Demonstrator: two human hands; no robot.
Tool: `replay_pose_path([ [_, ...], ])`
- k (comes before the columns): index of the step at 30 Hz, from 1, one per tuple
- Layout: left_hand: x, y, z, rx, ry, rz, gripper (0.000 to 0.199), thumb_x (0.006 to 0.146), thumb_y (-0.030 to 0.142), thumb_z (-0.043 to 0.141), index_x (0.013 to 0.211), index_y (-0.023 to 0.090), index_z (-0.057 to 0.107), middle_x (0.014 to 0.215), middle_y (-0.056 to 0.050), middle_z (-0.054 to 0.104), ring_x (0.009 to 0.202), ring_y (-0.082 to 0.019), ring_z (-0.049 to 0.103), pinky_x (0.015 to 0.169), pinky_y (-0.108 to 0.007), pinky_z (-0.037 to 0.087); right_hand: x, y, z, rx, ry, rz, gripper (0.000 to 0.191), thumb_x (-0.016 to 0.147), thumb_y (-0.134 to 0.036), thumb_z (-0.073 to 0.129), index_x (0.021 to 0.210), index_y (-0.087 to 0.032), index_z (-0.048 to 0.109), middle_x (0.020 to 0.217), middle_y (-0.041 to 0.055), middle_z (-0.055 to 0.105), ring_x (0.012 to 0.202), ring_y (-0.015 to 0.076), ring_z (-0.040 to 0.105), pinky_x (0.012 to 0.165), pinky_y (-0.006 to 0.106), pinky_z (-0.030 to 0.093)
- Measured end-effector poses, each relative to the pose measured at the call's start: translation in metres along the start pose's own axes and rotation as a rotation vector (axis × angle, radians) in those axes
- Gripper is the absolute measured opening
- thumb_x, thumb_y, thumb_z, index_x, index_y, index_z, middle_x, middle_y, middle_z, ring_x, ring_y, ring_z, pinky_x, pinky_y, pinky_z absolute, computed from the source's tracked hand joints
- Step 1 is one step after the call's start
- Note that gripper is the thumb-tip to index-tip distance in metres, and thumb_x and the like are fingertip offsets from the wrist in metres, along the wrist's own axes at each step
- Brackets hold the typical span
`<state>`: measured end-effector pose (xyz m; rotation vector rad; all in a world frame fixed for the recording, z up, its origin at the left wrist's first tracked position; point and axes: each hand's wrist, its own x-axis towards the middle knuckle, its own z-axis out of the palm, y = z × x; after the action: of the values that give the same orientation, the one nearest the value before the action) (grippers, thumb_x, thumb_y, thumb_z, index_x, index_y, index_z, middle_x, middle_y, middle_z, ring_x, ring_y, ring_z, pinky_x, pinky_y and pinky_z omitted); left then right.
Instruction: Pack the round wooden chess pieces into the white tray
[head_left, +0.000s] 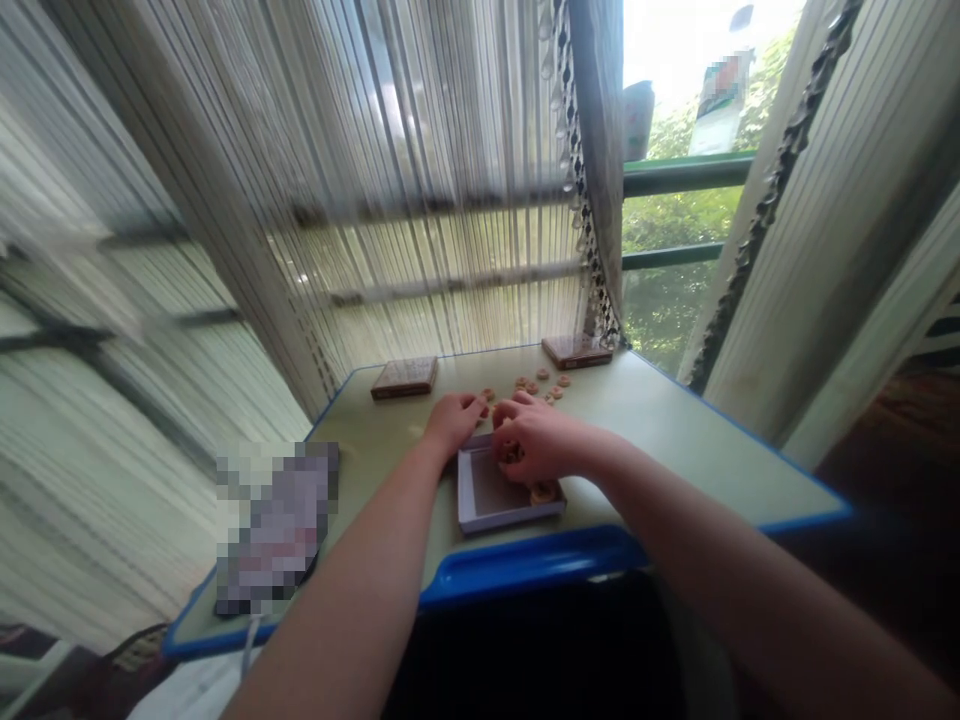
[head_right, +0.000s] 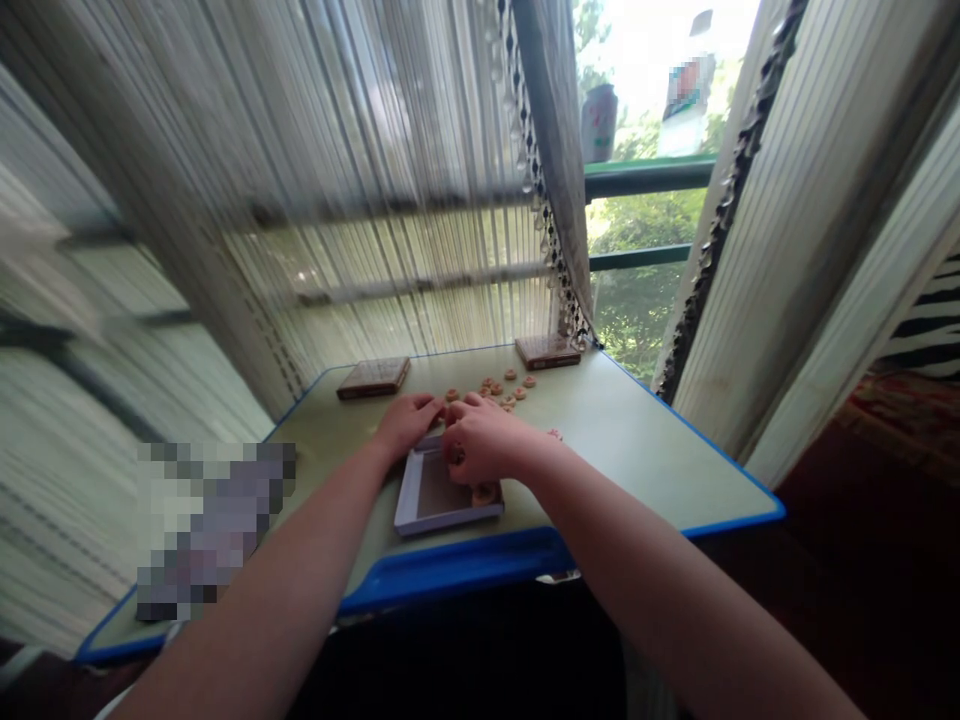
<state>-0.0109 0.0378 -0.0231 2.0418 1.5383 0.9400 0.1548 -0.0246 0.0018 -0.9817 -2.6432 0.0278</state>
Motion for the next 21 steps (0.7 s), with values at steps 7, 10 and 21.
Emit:
replay_pose_path([
  [7,0.0005,-0.0013,0.0005,0.007,0.000,0.005,0.037,0.076,0.042,0.045,0.064,0.014,0.065,0.057,-0.003,0.062,0.055,-0.013,0.053,0.051,-0.024,0.035,-0.0014,0.0020,-0.0007,0.017,0.007,-0.013,0.016,0.063,-0.028,0.062,0.076,-0.024,0.072,0.093,0.0064,0.057,0.090,0.0237,0.040,0.082,0.037,0.039],
  [10,-0.0001,-0.0002,0.0000,0.016,0.006,0.005,0.037,0.076,0.042,0.044,0.064,0.014,0.066,0.058,-0.003,0.063,0.055,-0.013,0.054,0.051,-0.024,0.036,-0.0017,0.0015,-0.0016,0.014,0.017,-0.021,0.015,0.064,-0.029,0.063,0.075,-0.023,0.072,0.092,0.0067,0.058,0.090,0.0236,0.039,0.081,0.038,0.039],
  [21,-0.0013,0.0016,-0.0011,0.016,0.003,0.007,0.039,0.076,0.043,0.044,0.066,0.014,0.067,0.061,-0.004,0.065,0.056,-0.013,0.053,0.053,-0.024,0.036,-0.0015,-0.0017,-0.0028,0.011,0.000,-0.059,0.013,0.064,-0.025,0.061,0.073,-0.024,0.072,0.091,0.0056,0.058,0.087,0.0220,0.041,0.082,0.037,0.039],
])
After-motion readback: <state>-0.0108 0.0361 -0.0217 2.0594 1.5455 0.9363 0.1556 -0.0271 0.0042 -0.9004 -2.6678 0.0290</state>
